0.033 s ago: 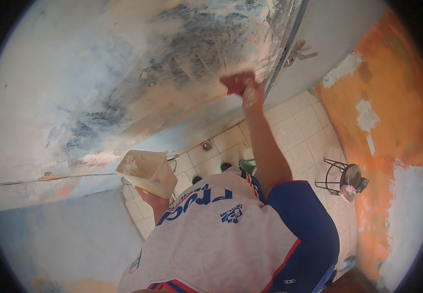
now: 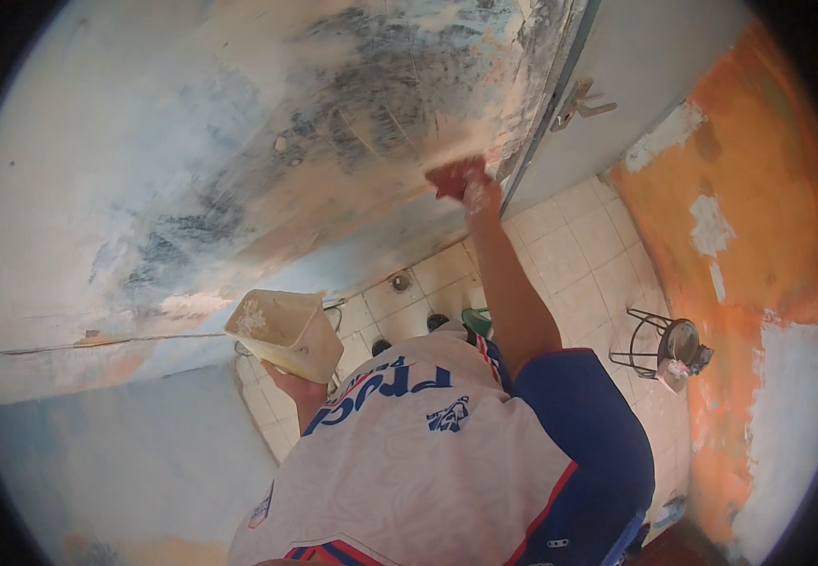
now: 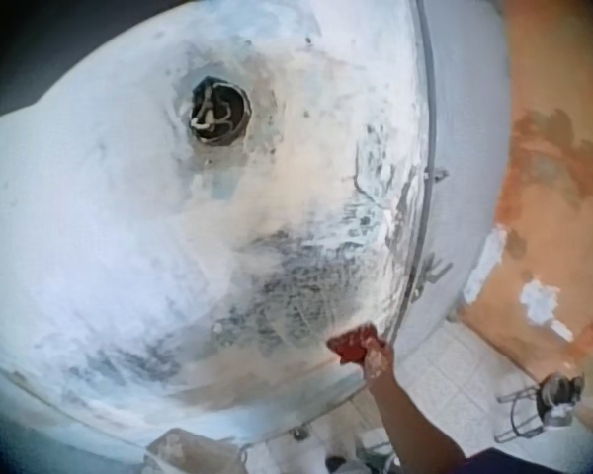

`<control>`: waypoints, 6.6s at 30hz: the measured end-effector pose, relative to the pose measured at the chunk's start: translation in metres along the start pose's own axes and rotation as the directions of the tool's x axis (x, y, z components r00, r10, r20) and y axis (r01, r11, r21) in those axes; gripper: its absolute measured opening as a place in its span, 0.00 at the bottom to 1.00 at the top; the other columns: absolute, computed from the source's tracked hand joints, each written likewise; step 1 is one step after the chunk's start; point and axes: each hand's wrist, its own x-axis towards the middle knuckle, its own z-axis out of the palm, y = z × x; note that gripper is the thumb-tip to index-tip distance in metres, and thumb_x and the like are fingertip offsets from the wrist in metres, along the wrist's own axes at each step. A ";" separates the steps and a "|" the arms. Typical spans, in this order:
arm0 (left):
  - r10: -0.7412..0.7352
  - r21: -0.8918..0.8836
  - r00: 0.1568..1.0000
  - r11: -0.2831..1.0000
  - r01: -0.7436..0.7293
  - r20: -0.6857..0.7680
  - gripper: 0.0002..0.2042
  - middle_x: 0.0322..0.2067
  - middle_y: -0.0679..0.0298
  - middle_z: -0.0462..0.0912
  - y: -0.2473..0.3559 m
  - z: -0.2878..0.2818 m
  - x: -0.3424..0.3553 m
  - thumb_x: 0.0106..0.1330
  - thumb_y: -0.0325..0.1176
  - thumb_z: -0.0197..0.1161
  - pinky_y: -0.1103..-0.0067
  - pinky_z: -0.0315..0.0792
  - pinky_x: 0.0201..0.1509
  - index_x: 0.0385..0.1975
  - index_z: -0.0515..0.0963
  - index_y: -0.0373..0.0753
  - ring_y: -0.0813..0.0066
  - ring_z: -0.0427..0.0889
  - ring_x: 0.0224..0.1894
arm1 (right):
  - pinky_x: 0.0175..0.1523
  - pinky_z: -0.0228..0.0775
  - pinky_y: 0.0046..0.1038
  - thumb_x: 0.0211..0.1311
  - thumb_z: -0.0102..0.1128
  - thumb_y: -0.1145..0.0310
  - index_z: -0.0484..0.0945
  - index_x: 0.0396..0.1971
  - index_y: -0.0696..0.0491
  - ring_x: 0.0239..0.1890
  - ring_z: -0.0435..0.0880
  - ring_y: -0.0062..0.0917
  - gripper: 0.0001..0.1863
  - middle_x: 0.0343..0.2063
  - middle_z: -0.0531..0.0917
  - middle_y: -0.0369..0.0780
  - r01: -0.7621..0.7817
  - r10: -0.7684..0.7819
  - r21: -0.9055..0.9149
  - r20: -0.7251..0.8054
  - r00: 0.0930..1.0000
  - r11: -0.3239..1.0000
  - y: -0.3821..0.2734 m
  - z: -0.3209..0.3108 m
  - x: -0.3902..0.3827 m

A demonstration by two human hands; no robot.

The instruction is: The person mixes a patching compound in a container and then applies it to a damaged wall using a putty knife.

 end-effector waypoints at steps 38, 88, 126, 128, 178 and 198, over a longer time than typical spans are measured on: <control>0.000 0.014 0.999 1.000 0.000 0.038 0.37 0.69 0.60 0.62 -0.008 0.016 0.008 0.72 0.67 0.32 0.57 0.61 0.72 0.73 0.55 0.49 0.53 0.63 0.70 | 0.33 0.84 0.36 0.71 0.47 0.65 0.77 0.32 0.62 0.31 0.88 0.42 0.16 0.29 0.85 0.51 -0.103 0.069 -0.224 -0.151 0.986 0.969 0.003 0.012 0.035; 0.084 -0.034 0.996 0.996 -0.085 -0.038 0.35 0.68 0.60 0.64 -0.005 0.008 -0.008 0.73 0.65 0.33 0.58 0.63 0.71 0.72 0.57 0.48 0.54 0.64 0.69 | 0.35 0.85 0.39 0.71 0.54 0.62 0.76 0.38 0.63 0.32 0.88 0.42 0.16 0.32 0.85 0.50 -0.100 0.103 -0.062 0.040 0.994 0.993 0.014 0.000 0.026; 0.037 0.003 0.998 0.999 -0.037 -0.049 0.34 0.68 0.60 0.63 -0.014 0.008 -0.008 0.73 0.64 0.33 0.57 0.63 0.71 0.72 0.56 0.49 0.54 0.64 0.69 | 0.39 0.84 0.37 0.71 0.43 0.67 0.77 0.43 0.62 0.34 0.89 0.38 0.15 0.34 0.86 0.49 -0.137 0.161 -0.254 0.077 0.984 0.957 0.041 -0.085 0.045; 0.010 0.046 1.000 0.999 -0.009 -0.017 0.34 0.71 0.61 0.59 -0.013 0.006 0.001 0.73 0.64 0.34 0.55 0.61 0.72 0.73 0.54 0.51 0.53 0.60 0.71 | 0.39 0.83 0.35 0.72 0.46 0.65 0.78 0.41 0.61 0.31 0.88 0.37 0.15 0.32 0.86 0.48 -0.036 0.046 -0.219 0.042 0.998 0.975 0.020 -0.066 0.090; 0.021 0.033 0.999 0.999 -0.020 -0.036 0.35 0.71 0.62 0.59 0.091 -0.054 0.010 0.73 0.65 0.32 0.58 0.60 0.72 0.73 0.54 0.49 0.55 0.61 0.71 | 0.47 0.81 0.39 0.62 0.50 0.76 0.76 0.37 0.65 0.41 0.85 0.38 0.09 0.36 0.83 0.49 0.162 -0.163 -0.077 -0.011 0.987 0.984 -0.114 0.126 -0.024; -0.125 0.077 0.992 0.989 0.125 -0.007 0.34 0.69 0.62 0.63 0.115 -0.031 0.037 0.74 0.64 0.33 0.59 0.62 0.72 0.72 0.55 0.49 0.56 0.63 0.70 | 0.40 0.85 0.32 0.64 0.58 0.79 0.72 0.34 0.64 0.30 0.85 0.33 0.04 0.29 0.81 0.45 0.426 -0.429 -0.112 -0.001 0.903 0.898 -0.127 0.224 -0.019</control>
